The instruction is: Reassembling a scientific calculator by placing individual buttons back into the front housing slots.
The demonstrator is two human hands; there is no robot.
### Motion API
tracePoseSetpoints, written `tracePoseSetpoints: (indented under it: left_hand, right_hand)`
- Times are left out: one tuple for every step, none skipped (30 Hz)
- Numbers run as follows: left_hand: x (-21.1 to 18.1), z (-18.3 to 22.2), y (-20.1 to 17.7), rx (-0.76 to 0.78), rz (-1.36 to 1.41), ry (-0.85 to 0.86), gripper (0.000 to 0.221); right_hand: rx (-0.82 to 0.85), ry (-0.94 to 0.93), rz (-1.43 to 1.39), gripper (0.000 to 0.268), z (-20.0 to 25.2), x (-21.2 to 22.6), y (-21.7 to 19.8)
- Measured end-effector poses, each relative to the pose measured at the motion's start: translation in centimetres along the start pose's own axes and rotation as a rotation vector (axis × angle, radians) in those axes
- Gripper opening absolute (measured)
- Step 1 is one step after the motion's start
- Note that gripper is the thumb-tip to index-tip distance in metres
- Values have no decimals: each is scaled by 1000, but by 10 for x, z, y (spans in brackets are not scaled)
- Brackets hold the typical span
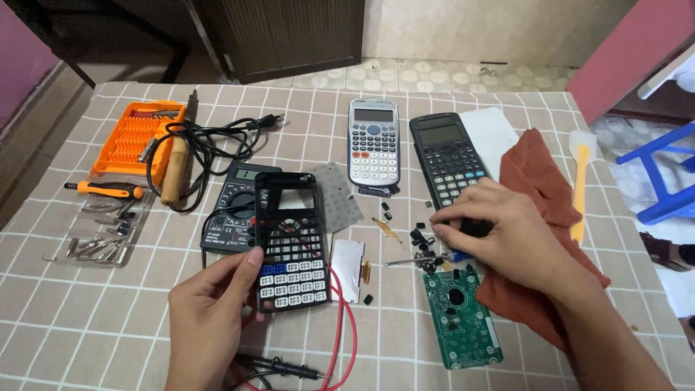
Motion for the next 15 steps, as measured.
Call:
tracePoseSetpoints:
  left_hand:
    - [0,-1,-1,6,-11,30,24]
    - [-2,0,0,8,-12,30,24]
    - [-2,1,0,-4,-9,12,24]
    - [-2,2,0,-16,-5,-6,24]
    - [0,1,0,-14,-6,-6,24]
    - [0,0,-1,-29,-22,6,24]
    - [1,-1,-2,-44,-39,17,23]
    - [1,-1,-2,-44,-41,16,23]
    - [2,-2,-2,-46,-28,8,23]
    - [3,-2,-1,-46,-15,-1,23]
    - [3,-1,-1,-45,-17,-1,23]
    - [2,-1,-1,-48,-23,4,22]
    - [0,0,0,-51,-29,10,22]
    - [-1,1,-1,-50,-31,10,22]
    - [-2,1,-1,-60,-59,10,23]
  right_hand:
    - [-2,7,-3,9,0,0,-2]
    - [-2,10,-2,9,0,2,-7]
    - [27,20,-60,9,0,3,-8]
    - [57,30,-119,9,-1,4,-10]
    - [56,32,-118,9,1,4,-14]
    - [134,23,-134,16,3,5,-12]
    - [212,13,-149,24,5,5,-9]
    - [212,14,-151,24,8,0,-8]
    - [269,17,-130,23,11,-6,-4]
    - [326,21,-108,23,15,-12,1]
    - [326,24,-109,23,14,-9,0]
    - [342,56,-116,22,13,-8,0]
    - [359,88,-123,21,12,-8,0]
    - [358,91,-123,21,11,-5,-3]
    - [316,113,-170,19,9,-3,-8]
Point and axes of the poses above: each hand's wrist, its own z-axis away from the middle knuckle, its own y-axis out of the palm, x = y × z, the point moved 7 cm from there along -z, towards the middle knuckle, and after that the axes turned 11 degrees about -y, right-handed, at the moved point
